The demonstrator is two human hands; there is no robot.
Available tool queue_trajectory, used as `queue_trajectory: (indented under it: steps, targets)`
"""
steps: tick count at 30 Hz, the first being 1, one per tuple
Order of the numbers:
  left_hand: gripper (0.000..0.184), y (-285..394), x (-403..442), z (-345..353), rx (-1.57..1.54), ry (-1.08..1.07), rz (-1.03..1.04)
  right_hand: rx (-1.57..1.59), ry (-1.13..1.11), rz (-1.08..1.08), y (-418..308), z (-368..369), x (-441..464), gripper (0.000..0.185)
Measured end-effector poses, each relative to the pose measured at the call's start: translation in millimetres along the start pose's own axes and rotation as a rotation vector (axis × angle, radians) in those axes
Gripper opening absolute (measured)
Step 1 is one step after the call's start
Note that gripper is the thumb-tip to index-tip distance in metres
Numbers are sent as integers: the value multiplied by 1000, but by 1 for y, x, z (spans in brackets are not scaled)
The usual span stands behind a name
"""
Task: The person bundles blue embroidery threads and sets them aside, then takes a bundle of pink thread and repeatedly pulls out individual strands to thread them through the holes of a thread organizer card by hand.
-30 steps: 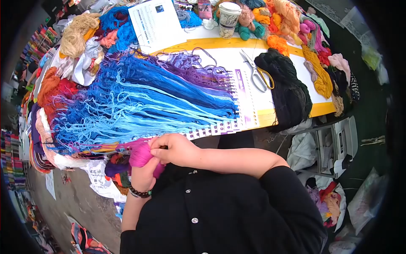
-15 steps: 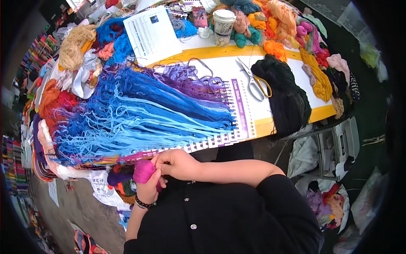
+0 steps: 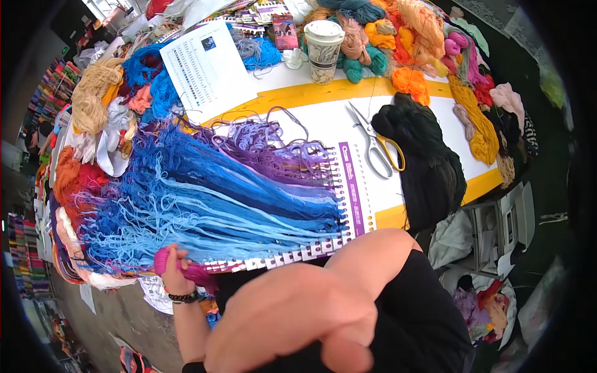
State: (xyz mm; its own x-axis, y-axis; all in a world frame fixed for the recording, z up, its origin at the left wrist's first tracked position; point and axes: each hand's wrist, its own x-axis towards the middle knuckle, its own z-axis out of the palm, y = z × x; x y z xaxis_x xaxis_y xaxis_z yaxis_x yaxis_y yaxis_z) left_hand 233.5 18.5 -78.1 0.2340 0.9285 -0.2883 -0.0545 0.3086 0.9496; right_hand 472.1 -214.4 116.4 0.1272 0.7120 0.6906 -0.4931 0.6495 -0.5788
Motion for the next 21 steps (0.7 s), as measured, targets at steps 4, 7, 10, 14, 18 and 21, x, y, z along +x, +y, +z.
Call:
queue_trajectory:
  steps: [4,7,10,14,18,21]
  targets:
    - [14,-6,5,7,100,-30,-29,-17,183,-202,-2,0,3,85]
    - [12,-2,6,6,123,-62,-76,-64,-65,-204,-8,-57,15,89]
    - [13,-1,9,-1,92,-107,-107,-115,-114,-228,-6,-66,11,91]
    - [15,-2,8,-2,131,-107,-113,-81,-290,-93,-9,-103,18,91]
    - [13,0,8,1,118,-79,-112,-4,-99,21,-10,-89,13,92]
    - [13,-4,10,-3,107,-98,-86,89,-32,-99,3,-111,10,93]
